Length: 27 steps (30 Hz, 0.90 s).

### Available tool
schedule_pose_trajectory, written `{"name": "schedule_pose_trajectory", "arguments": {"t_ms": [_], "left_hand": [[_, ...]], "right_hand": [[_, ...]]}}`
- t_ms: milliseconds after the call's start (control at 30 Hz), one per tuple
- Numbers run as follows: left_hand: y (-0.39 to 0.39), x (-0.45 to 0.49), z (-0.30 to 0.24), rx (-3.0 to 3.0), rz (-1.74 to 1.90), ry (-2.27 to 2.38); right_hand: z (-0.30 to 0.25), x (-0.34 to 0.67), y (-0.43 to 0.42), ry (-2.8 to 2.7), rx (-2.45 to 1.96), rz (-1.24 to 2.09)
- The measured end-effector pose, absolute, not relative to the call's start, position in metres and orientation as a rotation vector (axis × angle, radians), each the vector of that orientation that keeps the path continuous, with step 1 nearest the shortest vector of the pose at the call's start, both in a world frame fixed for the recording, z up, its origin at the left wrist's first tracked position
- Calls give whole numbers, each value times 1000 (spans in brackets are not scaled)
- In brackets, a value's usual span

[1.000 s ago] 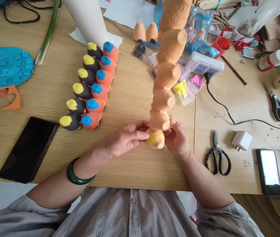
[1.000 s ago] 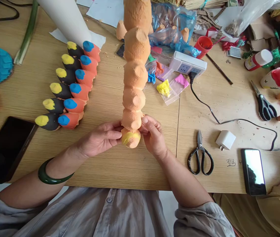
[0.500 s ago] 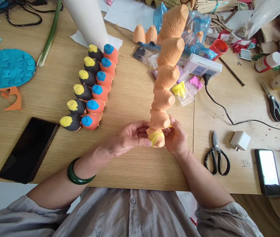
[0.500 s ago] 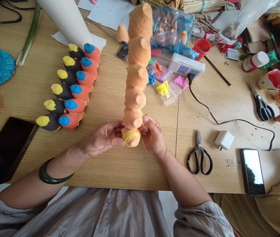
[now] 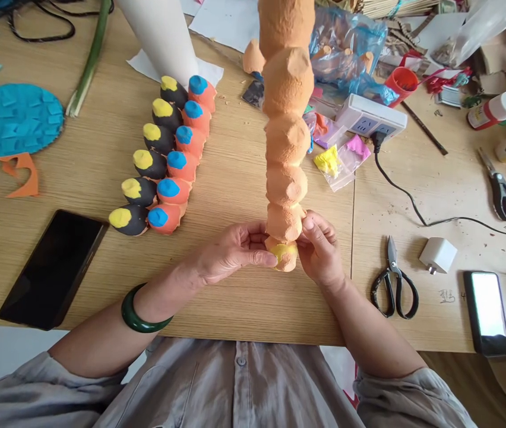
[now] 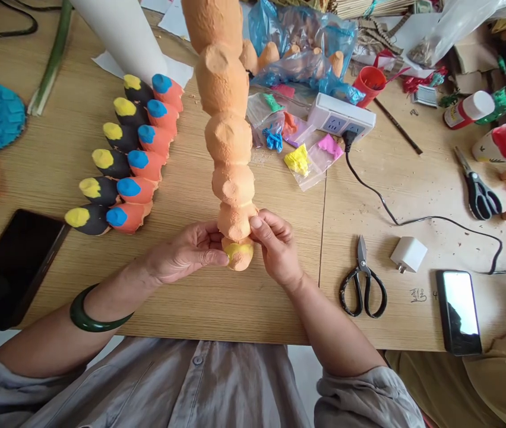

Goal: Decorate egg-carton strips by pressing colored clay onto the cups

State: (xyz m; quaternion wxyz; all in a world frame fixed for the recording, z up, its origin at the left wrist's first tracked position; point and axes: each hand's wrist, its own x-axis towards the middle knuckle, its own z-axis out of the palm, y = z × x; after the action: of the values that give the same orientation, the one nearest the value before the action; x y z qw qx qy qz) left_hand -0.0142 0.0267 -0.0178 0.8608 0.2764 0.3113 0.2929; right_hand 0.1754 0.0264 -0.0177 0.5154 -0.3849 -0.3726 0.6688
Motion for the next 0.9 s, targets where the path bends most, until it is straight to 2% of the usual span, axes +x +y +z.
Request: {"name": "schedule_pose_trajectory", "arguments": {"t_ms": [633,900], "left_hand": [[30,-17,-17,702,477,595],[32,-19,-16,726,446,577]], "right_hand": [[-7,173,18,-1314,-995,1512],[-11,172,18,-1277,-985,1548]]}}
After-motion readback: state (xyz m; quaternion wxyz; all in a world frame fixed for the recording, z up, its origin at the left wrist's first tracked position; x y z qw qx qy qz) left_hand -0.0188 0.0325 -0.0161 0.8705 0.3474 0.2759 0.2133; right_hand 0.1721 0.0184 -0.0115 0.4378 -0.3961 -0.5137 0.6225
